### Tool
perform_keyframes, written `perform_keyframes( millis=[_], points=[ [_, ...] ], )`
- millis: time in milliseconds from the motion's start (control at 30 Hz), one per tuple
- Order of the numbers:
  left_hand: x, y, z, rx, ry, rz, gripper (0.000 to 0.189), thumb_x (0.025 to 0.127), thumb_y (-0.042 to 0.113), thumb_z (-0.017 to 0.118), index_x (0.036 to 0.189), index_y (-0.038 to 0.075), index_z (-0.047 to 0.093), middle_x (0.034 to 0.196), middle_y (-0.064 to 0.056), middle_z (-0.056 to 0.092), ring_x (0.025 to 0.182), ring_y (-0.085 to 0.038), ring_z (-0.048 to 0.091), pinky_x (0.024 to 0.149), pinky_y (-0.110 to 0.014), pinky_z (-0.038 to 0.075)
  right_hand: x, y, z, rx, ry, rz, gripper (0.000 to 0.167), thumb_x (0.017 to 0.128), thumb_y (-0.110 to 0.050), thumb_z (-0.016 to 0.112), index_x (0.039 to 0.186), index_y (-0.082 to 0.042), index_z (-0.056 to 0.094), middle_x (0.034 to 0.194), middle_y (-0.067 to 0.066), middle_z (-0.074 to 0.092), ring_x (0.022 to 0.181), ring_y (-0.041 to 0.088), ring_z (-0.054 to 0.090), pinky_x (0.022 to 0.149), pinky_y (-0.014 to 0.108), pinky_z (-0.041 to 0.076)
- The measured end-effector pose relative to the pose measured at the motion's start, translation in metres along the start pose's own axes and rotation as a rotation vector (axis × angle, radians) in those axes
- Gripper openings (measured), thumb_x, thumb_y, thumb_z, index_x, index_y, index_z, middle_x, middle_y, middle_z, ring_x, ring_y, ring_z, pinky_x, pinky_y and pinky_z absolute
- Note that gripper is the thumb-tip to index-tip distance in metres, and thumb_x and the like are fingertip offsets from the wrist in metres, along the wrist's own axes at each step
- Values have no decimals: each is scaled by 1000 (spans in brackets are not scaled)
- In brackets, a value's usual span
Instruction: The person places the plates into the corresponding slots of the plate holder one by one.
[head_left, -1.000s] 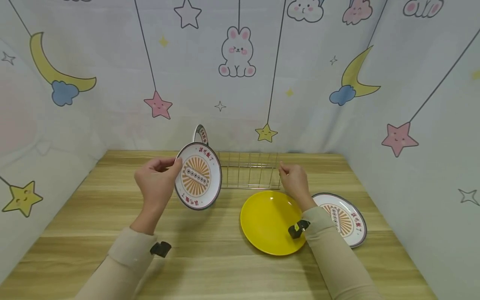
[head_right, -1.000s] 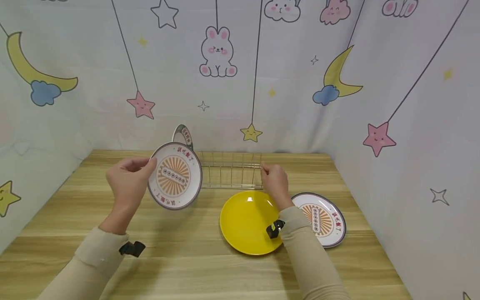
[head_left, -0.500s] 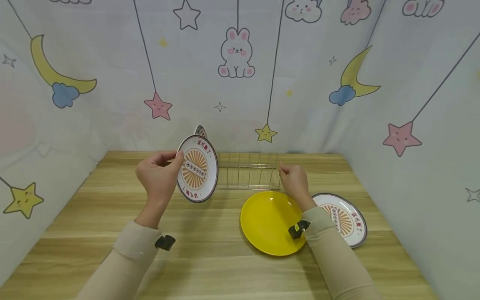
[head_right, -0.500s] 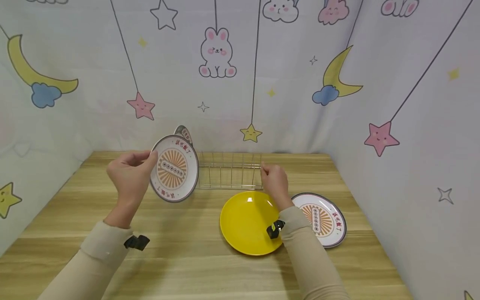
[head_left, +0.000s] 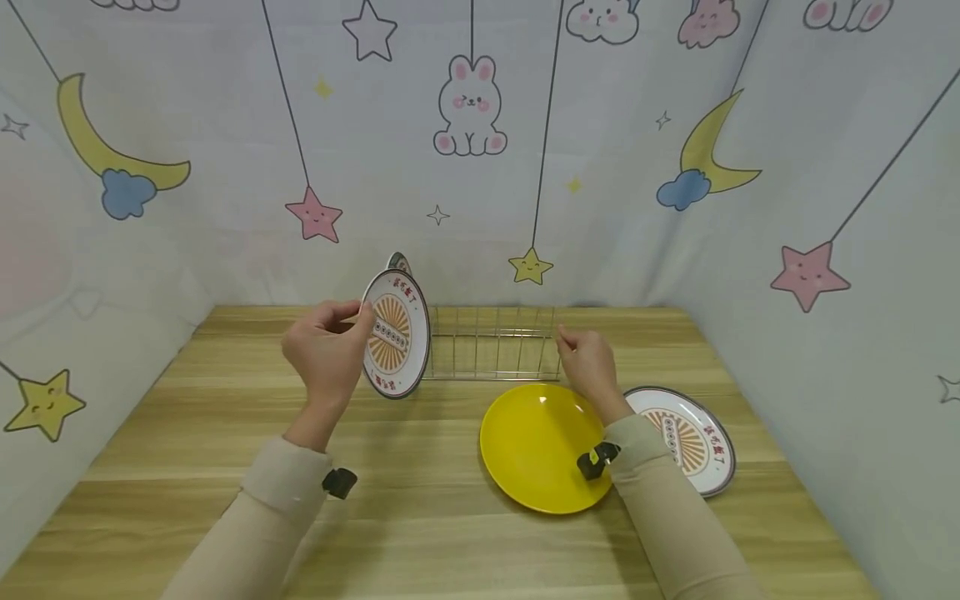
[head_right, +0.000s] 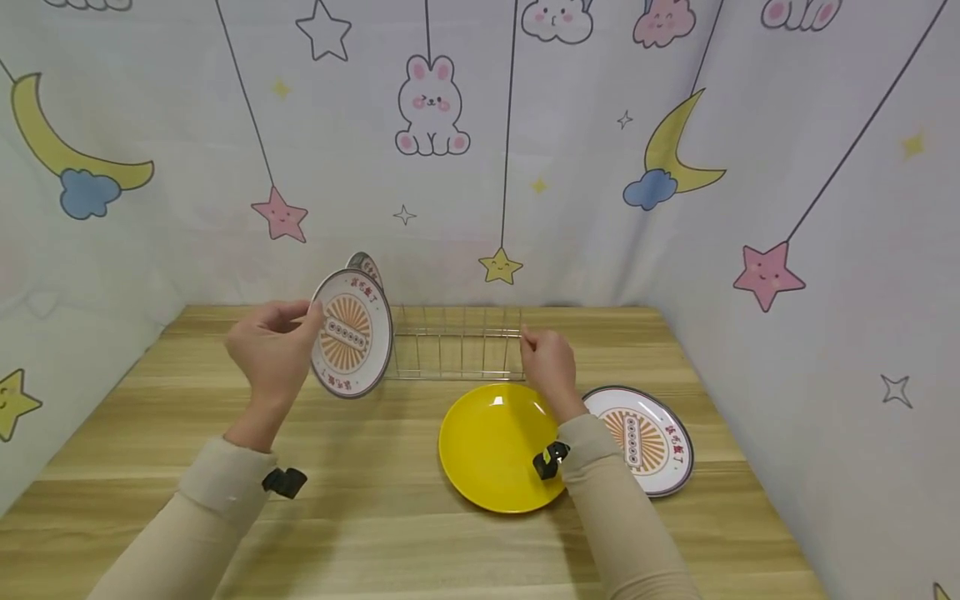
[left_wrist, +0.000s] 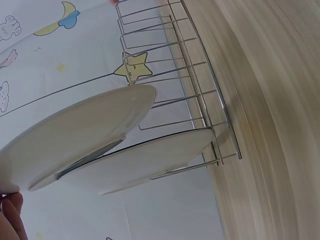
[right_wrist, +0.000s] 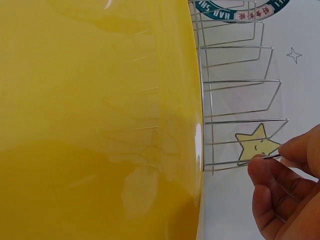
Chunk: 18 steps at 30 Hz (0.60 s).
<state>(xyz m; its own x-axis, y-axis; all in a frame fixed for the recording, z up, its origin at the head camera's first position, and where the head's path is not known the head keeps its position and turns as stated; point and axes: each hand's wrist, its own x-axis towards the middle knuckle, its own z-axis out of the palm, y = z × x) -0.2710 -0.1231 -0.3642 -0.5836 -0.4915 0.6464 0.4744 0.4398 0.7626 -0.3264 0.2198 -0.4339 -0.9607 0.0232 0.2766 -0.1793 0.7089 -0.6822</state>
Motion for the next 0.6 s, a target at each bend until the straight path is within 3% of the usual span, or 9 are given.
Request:
perform_keyframes(
  millis=[200, 433, 500, 600],
  points=[
    [-4, -3, 6, 23, 6, 7, 15, 81, 17, 78, 80, 2, 78, 71, -7, 73, 54, 3, 62, 47, -11, 48, 1, 1, 1, -5, 9, -8, 29, 99, -15, 60, 127, -9, 65, 99, 10, 73, 45, 12, 35, 41, 23, 29],
    [-8, -8, 8, -29, -21, 7, 14, 83, 15, 79, 84, 1, 78, 77, -9, 74, 61, 2, 65, 53, -13, 52, 1, 0, 1, -7, 11, -24, 29, 99, -14, 60, 126, -7, 66, 100, 11, 73, 45, 12, 35, 41, 24, 29],
    [-11, 1, 8, -42, -30, -4, 12, 84, 9, 79, 86, -2, 76, 79, -12, 74, 63, 1, 66, 55, -12, 52, 1, -1, 1, -8, 14, -23, 29, 99, -15, 60, 126, -7, 66, 98, 11, 74, 45, 12, 35, 41, 24, 29],
    [-15, 13, 7, -56, -48, -9, 10, 83, 2, 78, 88, -6, 75, 82, -17, 73, 66, -14, 71, 56, -11, 52, 0, -2, 0, -9, 18, -20, 28, 99, -15, 60, 126, -7, 66, 94, 11, 74, 46, 13, 36, 42, 25, 30]
  ],
)
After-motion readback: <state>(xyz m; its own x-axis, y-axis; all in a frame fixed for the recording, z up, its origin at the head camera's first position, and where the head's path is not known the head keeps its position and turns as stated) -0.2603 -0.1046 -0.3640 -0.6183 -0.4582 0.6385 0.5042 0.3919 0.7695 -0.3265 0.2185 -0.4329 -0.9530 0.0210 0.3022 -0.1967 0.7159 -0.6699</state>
